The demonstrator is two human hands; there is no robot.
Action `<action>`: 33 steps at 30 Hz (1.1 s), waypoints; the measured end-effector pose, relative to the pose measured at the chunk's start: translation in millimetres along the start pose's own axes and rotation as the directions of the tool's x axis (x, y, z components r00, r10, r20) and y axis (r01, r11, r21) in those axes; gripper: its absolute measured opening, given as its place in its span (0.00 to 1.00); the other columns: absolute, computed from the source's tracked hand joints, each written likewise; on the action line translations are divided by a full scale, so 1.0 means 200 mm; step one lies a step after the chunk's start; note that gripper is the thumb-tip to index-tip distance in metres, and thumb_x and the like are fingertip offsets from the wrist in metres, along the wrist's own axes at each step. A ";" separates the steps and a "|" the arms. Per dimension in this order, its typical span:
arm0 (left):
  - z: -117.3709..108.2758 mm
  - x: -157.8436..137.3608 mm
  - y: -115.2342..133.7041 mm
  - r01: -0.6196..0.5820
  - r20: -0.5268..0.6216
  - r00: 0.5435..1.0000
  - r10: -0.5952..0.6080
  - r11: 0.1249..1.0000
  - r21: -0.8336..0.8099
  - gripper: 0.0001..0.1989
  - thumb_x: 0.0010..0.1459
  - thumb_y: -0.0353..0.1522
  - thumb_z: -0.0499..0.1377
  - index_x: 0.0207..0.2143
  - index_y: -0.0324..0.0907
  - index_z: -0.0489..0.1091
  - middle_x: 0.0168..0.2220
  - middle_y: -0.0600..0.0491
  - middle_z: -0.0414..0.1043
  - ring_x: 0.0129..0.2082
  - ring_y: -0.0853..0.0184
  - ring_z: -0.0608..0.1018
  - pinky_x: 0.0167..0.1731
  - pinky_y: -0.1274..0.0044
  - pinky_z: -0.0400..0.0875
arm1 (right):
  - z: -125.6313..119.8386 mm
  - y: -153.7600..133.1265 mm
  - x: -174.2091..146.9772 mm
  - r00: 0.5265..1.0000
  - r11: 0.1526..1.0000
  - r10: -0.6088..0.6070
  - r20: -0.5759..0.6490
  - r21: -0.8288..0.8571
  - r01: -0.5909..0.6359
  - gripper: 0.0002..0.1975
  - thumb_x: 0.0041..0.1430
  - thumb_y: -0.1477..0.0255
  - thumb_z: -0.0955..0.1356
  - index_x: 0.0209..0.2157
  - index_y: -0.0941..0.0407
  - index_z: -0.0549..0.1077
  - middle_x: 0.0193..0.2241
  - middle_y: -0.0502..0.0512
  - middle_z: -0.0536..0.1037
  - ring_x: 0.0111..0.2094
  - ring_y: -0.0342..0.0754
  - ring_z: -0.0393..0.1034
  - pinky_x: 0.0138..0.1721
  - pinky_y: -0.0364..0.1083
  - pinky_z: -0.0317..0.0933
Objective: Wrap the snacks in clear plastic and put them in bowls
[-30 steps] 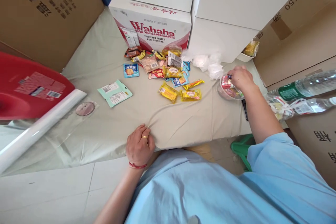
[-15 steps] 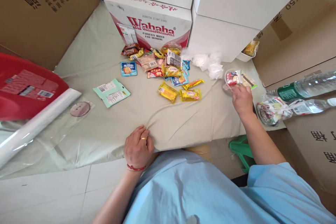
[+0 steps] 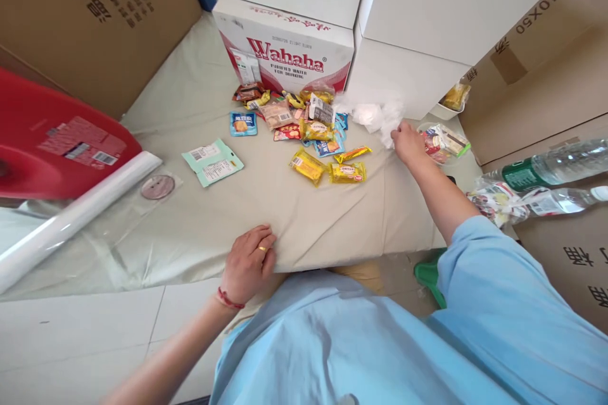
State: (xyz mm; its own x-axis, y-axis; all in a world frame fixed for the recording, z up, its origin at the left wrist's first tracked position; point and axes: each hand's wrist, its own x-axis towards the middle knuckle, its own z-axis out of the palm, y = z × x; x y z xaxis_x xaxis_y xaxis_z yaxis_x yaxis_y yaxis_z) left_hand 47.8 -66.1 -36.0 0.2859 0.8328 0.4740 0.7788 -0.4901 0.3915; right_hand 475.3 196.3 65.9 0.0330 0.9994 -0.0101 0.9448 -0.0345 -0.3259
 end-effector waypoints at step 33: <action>0.35 0.36 0.32 0.200 0.205 0.971 -0.124 0.890 -0.411 0.11 0.67 0.32 0.54 0.46 0.42 0.74 0.43 0.45 0.77 0.45 0.59 0.79 0.48 0.66 0.75 | 0.25 -0.27 -0.45 0.810 0.286 0.460 -0.364 0.924 0.253 0.14 0.55 0.61 0.74 0.33 0.52 0.68 0.24 0.41 0.66 0.23 0.38 0.61 0.27 0.39 0.61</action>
State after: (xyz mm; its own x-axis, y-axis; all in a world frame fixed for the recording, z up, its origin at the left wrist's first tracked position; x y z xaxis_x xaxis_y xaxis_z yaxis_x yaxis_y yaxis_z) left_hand 157.2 -19.4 -31.3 0.2954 0.9221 0.2499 0.5208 -0.3747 0.7670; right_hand 405.7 108.4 37.3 0.5804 0.7928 0.1861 -0.0223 0.2439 -0.9695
